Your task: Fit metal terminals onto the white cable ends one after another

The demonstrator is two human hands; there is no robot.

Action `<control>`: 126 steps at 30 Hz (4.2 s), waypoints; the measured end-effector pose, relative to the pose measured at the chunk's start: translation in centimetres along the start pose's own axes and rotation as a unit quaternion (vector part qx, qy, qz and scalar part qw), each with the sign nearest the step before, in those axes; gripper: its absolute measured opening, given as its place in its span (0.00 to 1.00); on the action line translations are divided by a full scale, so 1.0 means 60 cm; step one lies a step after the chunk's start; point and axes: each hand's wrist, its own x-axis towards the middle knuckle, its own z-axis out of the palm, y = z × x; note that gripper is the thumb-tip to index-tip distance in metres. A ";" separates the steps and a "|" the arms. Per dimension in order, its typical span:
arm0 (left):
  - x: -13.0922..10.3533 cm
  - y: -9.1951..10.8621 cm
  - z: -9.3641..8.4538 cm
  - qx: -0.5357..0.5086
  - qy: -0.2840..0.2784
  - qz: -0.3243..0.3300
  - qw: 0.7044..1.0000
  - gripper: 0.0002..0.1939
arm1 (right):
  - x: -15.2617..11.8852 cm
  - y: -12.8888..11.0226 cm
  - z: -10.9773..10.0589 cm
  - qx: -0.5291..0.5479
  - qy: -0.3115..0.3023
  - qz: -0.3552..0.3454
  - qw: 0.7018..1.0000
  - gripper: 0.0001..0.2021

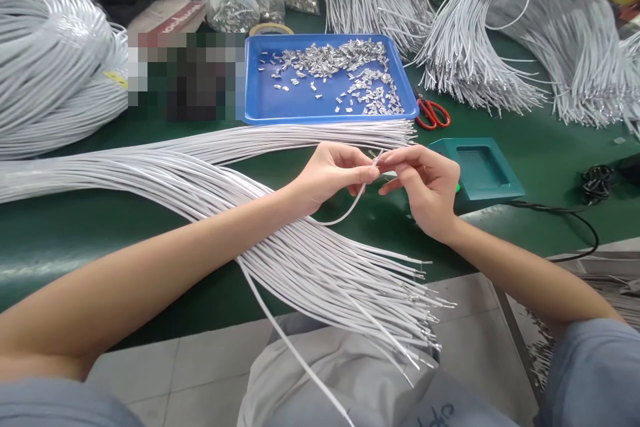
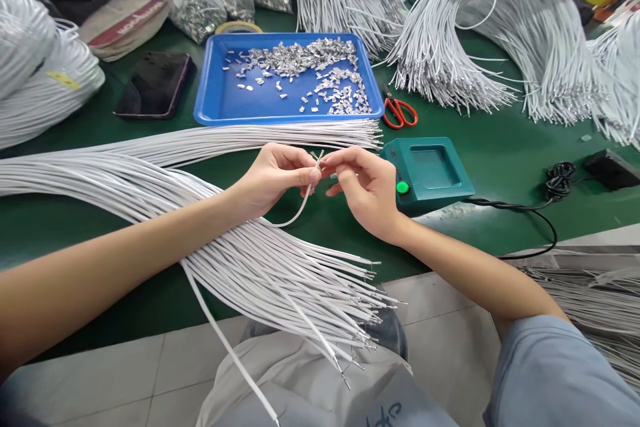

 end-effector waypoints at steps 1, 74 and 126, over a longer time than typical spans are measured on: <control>0.000 0.001 0.000 0.002 0.000 -0.002 1.000 0.18 | 0.001 0.000 0.000 0.004 0.000 0.005 1.000 0.07; -0.027 0.082 -0.017 0.604 -0.058 0.551 0.573 0.10 | -0.012 -0.058 0.010 0.403 -0.232 0.388 0.796 0.13; 0.003 -0.018 0.019 0.082 0.045 -0.073 0.993 0.10 | 0.070 -0.010 -0.109 -0.522 -0.206 0.022 0.827 0.21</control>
